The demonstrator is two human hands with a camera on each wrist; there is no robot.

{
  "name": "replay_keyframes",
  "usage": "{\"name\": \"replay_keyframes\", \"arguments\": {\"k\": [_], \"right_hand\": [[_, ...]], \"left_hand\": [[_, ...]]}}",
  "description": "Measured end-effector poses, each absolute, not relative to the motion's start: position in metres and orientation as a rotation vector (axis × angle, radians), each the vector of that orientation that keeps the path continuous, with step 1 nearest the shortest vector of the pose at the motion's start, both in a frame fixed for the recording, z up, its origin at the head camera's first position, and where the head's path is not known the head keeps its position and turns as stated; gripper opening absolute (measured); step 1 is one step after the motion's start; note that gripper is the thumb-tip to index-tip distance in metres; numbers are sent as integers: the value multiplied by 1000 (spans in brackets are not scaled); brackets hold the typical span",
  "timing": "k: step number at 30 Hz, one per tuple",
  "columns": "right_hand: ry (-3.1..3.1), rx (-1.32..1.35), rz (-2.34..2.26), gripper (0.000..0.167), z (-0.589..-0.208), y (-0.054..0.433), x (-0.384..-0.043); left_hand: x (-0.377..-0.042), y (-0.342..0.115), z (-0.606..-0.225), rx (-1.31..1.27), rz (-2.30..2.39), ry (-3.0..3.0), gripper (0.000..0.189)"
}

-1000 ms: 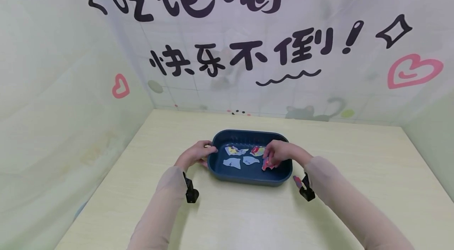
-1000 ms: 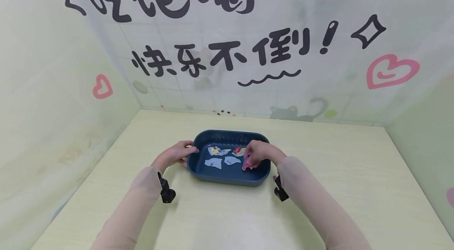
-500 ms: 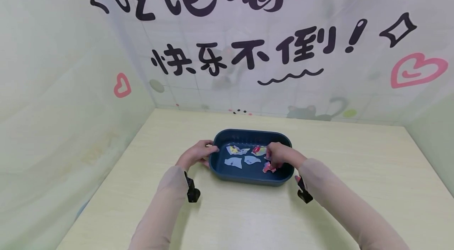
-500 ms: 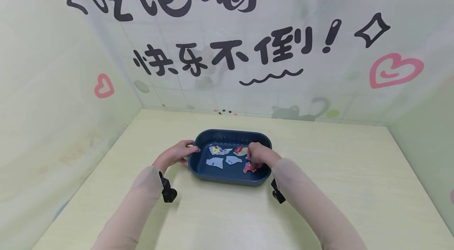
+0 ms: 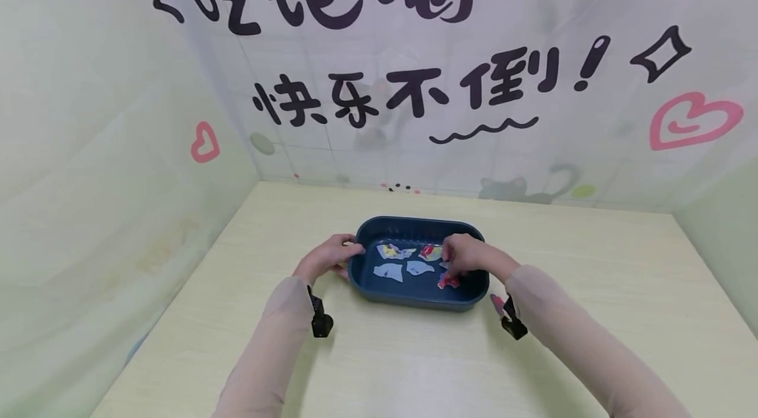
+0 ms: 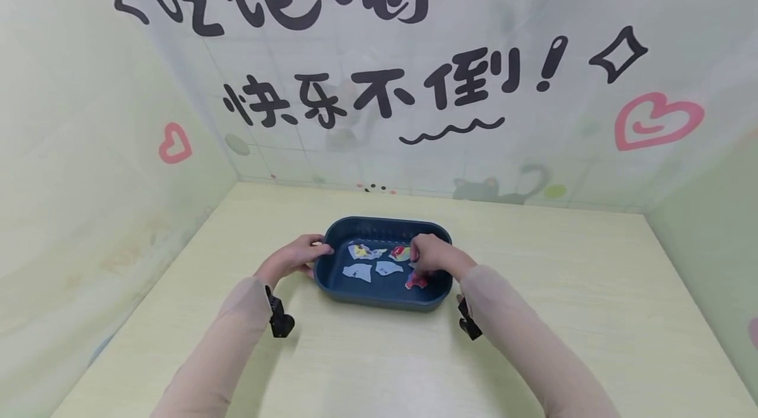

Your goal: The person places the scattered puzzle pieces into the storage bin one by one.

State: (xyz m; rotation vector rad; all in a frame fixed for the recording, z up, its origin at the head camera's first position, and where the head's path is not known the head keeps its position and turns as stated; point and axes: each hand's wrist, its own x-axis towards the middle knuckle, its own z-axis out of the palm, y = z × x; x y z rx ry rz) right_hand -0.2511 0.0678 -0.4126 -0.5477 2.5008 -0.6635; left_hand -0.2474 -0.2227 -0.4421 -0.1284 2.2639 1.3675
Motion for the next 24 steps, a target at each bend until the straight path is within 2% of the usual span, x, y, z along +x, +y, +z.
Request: {"name": "replay_keyframes", "arguments": {"k": [5,11,24], "right_hand": [[2499,-693,-765,23,-404,82,-253],[2542,-695,-903,26,-396,100,-253],[2617,-517,-1091,29,-398,143,-241]], "left_hand": [[-248,-223,-441,-129,1354,2271,48],[-248,-223,-442,-129,1358,2256,47],[-245,-226,-440,-94,1365,2257,46]]}}
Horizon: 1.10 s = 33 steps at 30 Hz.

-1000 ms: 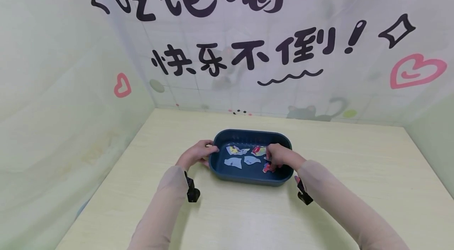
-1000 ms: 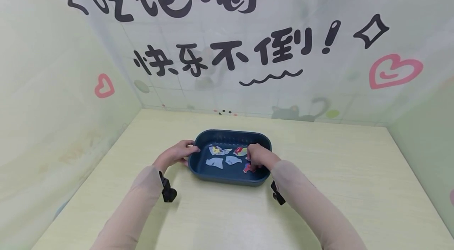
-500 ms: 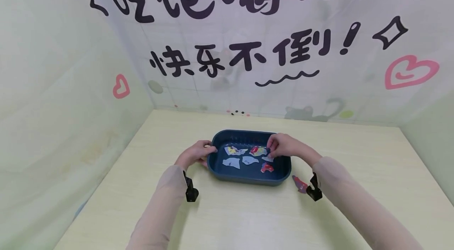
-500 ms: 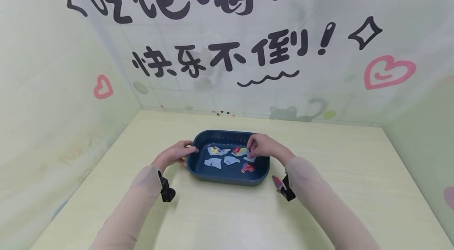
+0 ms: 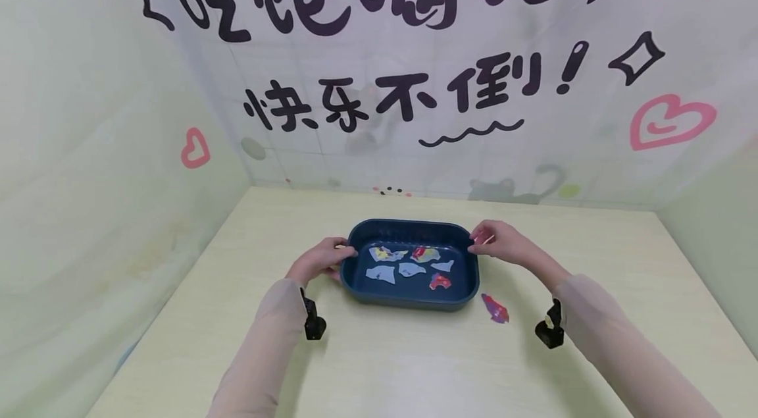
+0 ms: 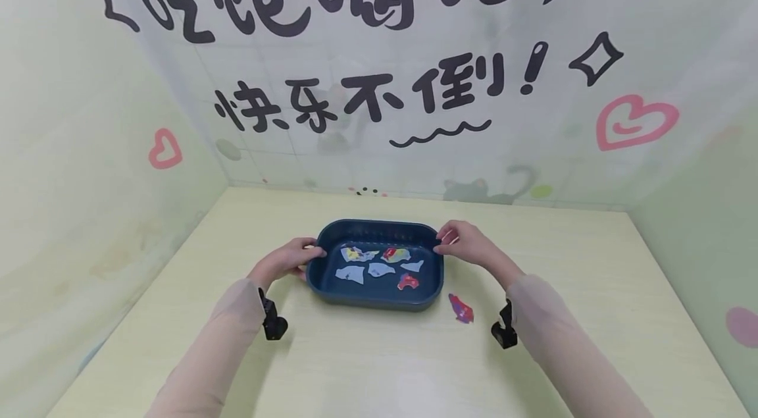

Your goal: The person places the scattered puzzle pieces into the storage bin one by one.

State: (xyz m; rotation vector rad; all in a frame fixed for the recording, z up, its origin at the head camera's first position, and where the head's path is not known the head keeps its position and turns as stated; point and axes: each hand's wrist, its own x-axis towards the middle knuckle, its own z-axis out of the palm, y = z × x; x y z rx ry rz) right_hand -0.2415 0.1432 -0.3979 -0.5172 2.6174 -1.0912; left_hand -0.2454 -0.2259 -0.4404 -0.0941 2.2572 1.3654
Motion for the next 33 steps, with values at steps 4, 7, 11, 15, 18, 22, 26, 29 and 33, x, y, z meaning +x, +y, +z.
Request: {"name": "replay_keyframes", "arguments": {"k": [4,7,11,15,18,22,26,29,33], "right_hand": [[2560,-441,-1076,29,-404,153,-239],[2477,-383,-1020,32,-408,158,-236],[2364,-302,-890,35,-412,161,-230],[2336,-269,-770,36,-417,159,-226],[2352,-266,-694,34,-421,155,-222],[2375,-233,-659,34,-426,149,-218],[2439,-233,-664,36,-430,141,-211],[2486,-260,-649,34,-430,136,-207],[2524,-291,-602,29,-432,134,-204]], "left_hand": [[-246,-227,-441,-115,1367,2258,50],[-246,-229,-441,-115,1365,2263,51],[-246,-230,-439,-105,1359,2274,51],[-247,-229,-437,-108,1360,2275,51],[-248,-228,-438,-129,1358,2276,50],[-248,-227,-442,-140,1359,2275,50],[-247,-227,-444,-117,1361,2271,49],[-246,-227,-444,-122,1364,2263,48],[-246,-225,-445,-130,1366,2264,47]]}}
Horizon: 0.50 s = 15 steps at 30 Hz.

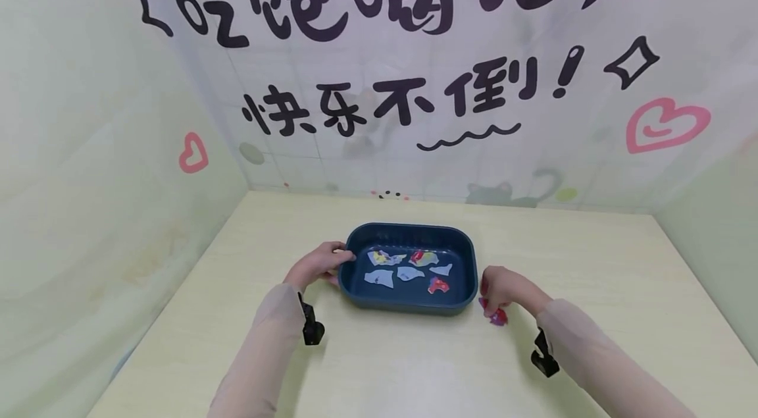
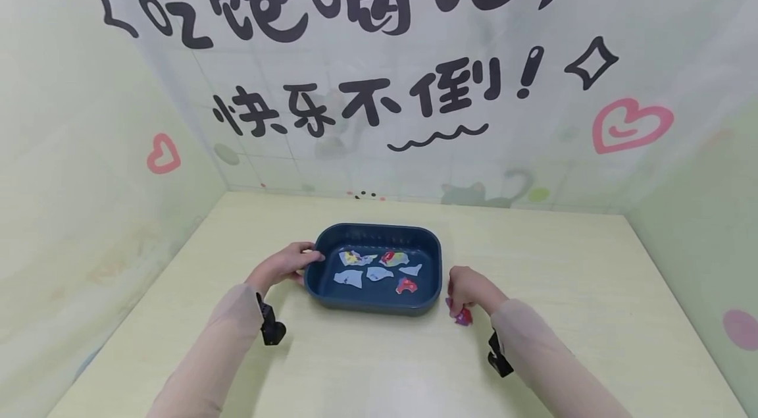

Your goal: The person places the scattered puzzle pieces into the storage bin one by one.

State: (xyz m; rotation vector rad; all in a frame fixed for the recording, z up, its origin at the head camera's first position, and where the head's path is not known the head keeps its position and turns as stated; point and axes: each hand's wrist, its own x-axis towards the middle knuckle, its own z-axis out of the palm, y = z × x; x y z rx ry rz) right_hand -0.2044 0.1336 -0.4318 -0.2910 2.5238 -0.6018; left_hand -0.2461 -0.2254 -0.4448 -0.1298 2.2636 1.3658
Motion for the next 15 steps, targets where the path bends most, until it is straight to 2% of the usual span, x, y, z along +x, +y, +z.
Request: {"name": "replay_keyframes", "arguments": {"k": [7,15], "right_hand": [[2513,-302,-523,18,-434,130,-203],[2313,-226,-735,13,-433,135,-201]], "left_hand": [[-245,-226,-445,-131,1367,2272,47],[-243,-225,-442,-120,1362,2279,49]]}}
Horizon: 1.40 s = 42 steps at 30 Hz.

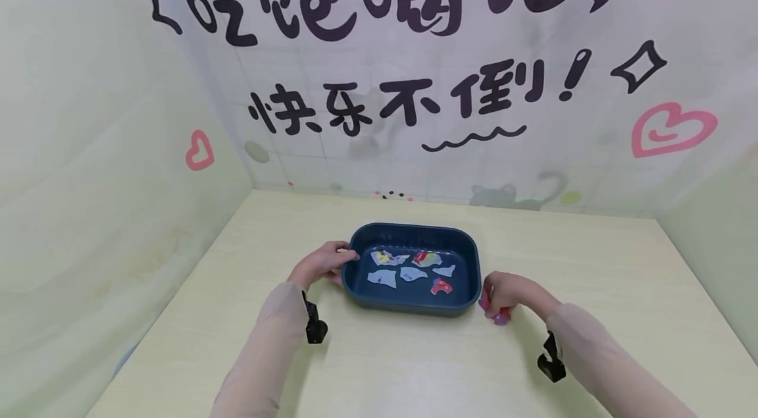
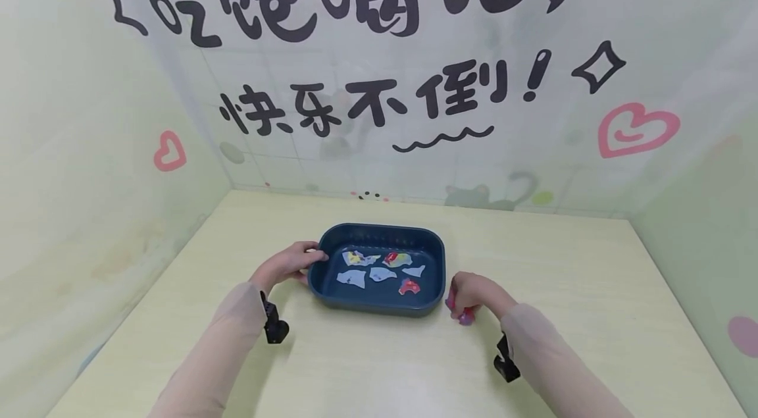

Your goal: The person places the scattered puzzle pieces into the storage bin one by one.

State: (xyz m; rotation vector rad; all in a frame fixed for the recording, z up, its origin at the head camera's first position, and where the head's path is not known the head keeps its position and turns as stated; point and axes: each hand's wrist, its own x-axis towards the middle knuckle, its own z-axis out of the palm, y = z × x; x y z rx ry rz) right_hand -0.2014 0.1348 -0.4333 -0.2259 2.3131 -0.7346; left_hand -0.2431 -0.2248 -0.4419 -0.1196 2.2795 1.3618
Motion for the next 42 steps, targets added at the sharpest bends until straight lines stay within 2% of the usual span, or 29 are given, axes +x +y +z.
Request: {"name": "replay_keyframes", "arguments": {"k": [12,27,33,42], "right_hand": [[2273,-236,-875,11,-405,160,-222],[2331,-267,-981,20,-372,152,-245],[2366,-311,-948,23,-369,141,-247],[2363,-389,-886,18,-383,109,-250]], "left_hand": [[-246,-226,-441,-139,1374,2270,49],[-247,-227,-442,-140,1381,2251,51],[-247,-228,-442,-147,1377,2252,50],[-247,-225,-444,-136,1372,2255,49]]}}
